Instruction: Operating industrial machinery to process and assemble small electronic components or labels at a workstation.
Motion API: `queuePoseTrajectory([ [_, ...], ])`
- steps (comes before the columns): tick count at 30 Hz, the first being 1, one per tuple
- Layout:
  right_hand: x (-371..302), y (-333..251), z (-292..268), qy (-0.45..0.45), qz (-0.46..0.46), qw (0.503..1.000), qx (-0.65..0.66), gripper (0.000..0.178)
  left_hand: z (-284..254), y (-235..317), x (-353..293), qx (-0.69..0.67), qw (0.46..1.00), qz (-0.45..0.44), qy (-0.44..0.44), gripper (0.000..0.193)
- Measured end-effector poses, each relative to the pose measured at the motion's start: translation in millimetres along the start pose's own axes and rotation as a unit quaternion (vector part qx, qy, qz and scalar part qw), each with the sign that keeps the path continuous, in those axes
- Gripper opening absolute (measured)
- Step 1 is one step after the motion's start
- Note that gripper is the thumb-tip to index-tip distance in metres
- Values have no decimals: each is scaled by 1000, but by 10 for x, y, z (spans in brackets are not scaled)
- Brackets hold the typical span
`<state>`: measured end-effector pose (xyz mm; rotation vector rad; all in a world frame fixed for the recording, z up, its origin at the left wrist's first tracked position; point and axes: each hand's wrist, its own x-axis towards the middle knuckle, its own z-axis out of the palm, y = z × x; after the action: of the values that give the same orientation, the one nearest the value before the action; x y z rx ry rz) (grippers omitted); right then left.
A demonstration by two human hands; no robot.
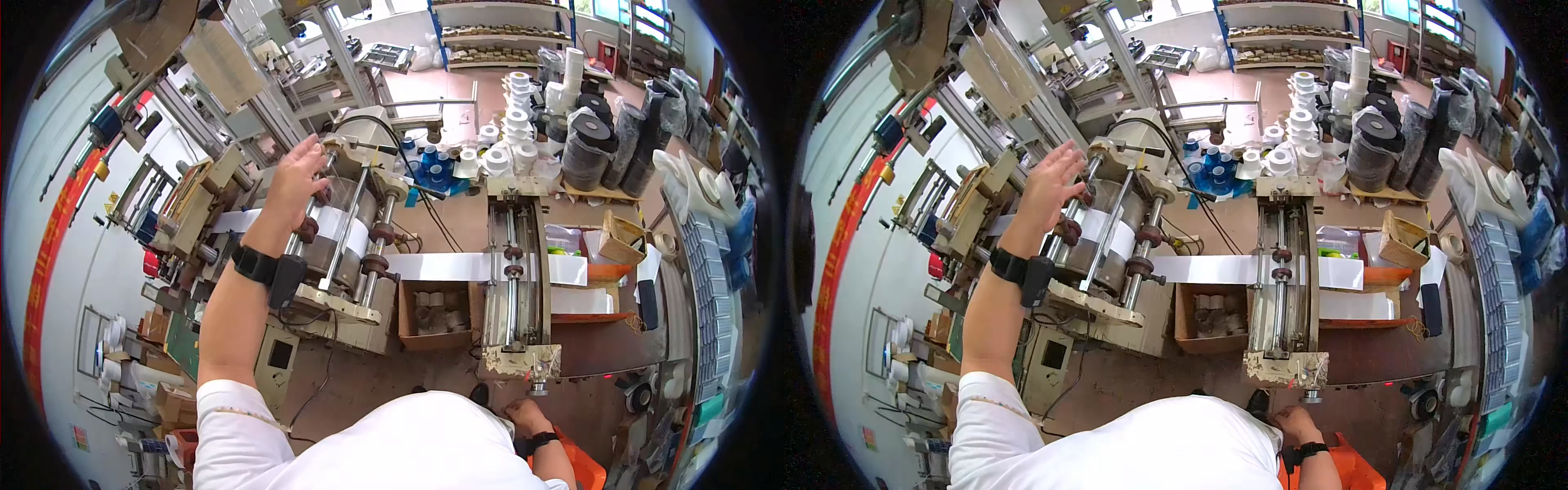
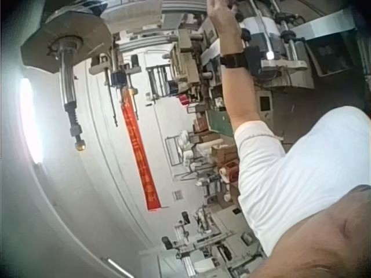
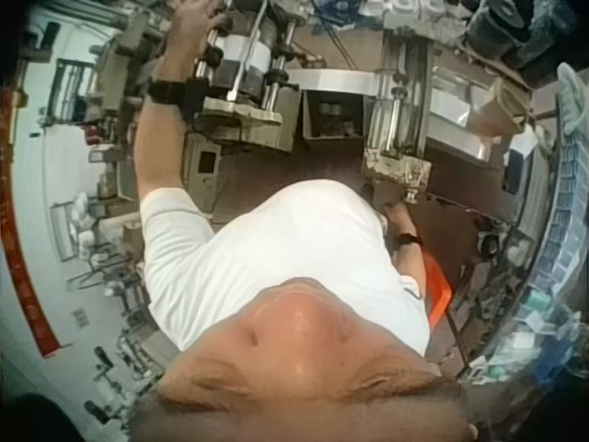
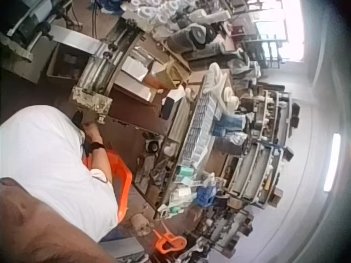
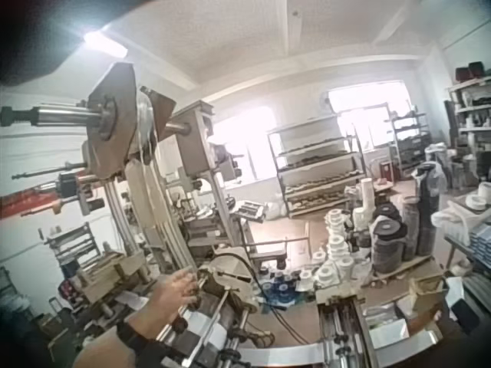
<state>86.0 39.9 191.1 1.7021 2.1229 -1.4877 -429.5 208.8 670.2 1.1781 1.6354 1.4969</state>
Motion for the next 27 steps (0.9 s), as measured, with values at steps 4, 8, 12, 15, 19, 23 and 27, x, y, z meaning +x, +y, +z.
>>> queuePoseTrajectory([
  [4, 6, -6, 2, -1, 7, 1000, 16, 37, -62, -130, 6, 6, 1000, -7, -2, 52],
  [8, -76, -152, -85, 1, 3, 1000, 17, 36, -164, -245, 25, -53, 998, 4, -24, 52],
  [12, -20, -62, -20, -16, 12, 1000, 17, 34, -189, -282, -62, -54, 998, 35, 14, 53],
  [15, 86, 124, 108, -20, -29, 999, -21, 32, -147, -285, -69, -12, 995, 64, 81, 37],
  [19, 213, 511, 303, -19, -59, 998, -34, 35, -34, -223, -40, 13, 992, 91, 89, 20],
  [23, 73, 20, 9, -34, -38, 998, -48, 32, -129, -216, -98, 29, 990, 92, 103, 18],
  [27, -311, -624, -506, -110, -52, 977, -174, 38, -123, -232, -57, 50, 986, 106, 121, 14],
])
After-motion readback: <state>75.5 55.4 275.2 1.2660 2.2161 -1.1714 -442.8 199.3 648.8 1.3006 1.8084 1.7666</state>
